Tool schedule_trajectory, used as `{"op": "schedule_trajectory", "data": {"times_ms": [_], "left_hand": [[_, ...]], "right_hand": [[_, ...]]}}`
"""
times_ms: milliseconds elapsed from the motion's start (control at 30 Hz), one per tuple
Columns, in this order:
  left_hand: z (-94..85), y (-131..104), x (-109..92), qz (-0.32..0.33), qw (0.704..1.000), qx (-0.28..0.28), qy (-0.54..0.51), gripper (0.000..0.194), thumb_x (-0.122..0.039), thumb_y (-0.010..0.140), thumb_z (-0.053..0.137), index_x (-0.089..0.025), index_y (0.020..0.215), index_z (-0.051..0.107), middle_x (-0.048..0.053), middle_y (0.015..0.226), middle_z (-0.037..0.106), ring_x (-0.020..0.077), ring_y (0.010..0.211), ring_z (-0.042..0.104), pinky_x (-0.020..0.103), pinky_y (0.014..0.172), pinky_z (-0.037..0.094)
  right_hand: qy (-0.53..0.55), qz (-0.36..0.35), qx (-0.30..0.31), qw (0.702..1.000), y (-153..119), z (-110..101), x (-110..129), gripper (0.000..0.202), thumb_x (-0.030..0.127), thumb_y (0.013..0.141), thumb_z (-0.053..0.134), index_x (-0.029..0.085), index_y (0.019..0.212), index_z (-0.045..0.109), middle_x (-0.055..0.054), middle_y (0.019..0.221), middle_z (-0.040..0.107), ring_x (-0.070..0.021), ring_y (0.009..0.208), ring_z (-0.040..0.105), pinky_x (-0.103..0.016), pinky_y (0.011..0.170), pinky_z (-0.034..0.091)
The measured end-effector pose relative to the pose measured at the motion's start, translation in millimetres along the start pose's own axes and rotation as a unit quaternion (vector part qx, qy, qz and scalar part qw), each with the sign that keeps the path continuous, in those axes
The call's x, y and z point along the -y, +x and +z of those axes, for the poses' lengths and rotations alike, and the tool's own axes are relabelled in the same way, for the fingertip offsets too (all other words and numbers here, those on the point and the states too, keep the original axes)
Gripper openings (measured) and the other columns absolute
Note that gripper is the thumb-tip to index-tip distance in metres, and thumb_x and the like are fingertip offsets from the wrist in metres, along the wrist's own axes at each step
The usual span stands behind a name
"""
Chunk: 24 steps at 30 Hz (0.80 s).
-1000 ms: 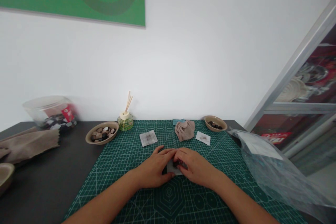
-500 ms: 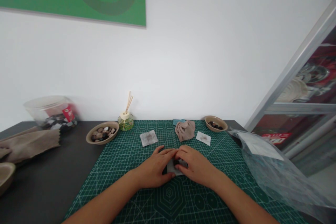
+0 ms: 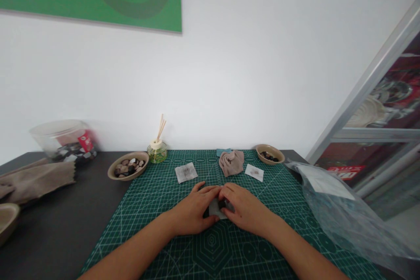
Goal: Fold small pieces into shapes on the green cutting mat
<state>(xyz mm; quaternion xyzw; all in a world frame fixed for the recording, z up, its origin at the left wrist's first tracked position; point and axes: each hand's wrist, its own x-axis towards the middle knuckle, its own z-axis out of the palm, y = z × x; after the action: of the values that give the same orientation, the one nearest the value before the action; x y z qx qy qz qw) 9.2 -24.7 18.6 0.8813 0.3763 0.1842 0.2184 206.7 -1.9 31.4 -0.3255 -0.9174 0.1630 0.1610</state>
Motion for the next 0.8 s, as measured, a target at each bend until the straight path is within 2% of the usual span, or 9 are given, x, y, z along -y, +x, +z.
{"op": "schedule_trajectory", "data": {"times_ms": [133,267,433,633,800], "left_hand": [[-0.2,0.0,0.2,0.003,1.0,0.003,0.001,0.058,-0.022,0.078,0.06,-0.026,0.131,0.038,0.007,0.139,0.046,0.0259,0.129,0.039,0.05,0.112,0.015],[-0.1,-0.1,0.7,0.007,1.0,0.002,0.004,0.059,-0.024,0.08,0.059,-0.026,0.134,0.035,0.008,0.141,0.043,0.0254,0.13,0.038,0.051,0.112,0.015],[0.4,0.0,1.3,0.004,1.0,-0.001,0.005,0.059,-0.026,0.081,0.059,-0.024,0.135,0.035,0.009,0.14,0.044,0.0266,0.129,0.039,0.05,0.112,0.015],[1.2,-0.6,2.3,0.008,1.0,-0.002,0.004,0.059,-0.023,0.079,0.059,-0.023,0.134,0.037,0.009,0.139,0.045,0.0269,0.128,0.04,0.051,0.112,0.016],[2.1,-1.4,2.6,0.0,1.0,0.001,0.007,0.065,-0.025,0.08,0.06,-0.022,0.138,0.032,0.01,0.141,0.043,0.027,0.13,0.038,0.051,0.112,0.015]], "right_hand": [[-0.003,-0.001,-0.006,1.0,-0.5,-0.8,0.5,0.02,0.0,0.074,0.052,0.017,0.085,0.052,-0.004,0.092,0.053,-0.0171,0.085,0.051,-0.029,0.074,0.042],[0.013,-0.017,0.002,1.0,-0.5,-1.4,2.0,0.011,0.009,0.078,0.057,0.018,0.082,0.052,-0.003,0.09,0.055,-0.0173,0.084,0.052,-0.029,0.074,0.042],[0.015,-0.006,0.014,1.0,-0.4,-0.1,1.4,0.013,0.01,0.078,0.058,0.017,0.089,0.055,-0.004,0.096,0.056,-0.0177,0.088,0.053,-0.03,0.078,0.044],[0.046,-0.036,0.027,0.998,-0.9,-0.2,1.9,0.012,0.008,0.077,0.057,0.017,0.084,0.059,-0.005,0.096,0.057,-0.0171,0.091,0.055,-0.028,0.082,0.044],[-0.004,-0.016,0.015,1.0,-1.1,-1.7,0.8,0.013,0.007,0.075,0.055,0.017,0.083,0.059,-0.004,0.091,0.058,-0.0173,0.084,0.055,-0.029,0.078,0.044]]}}
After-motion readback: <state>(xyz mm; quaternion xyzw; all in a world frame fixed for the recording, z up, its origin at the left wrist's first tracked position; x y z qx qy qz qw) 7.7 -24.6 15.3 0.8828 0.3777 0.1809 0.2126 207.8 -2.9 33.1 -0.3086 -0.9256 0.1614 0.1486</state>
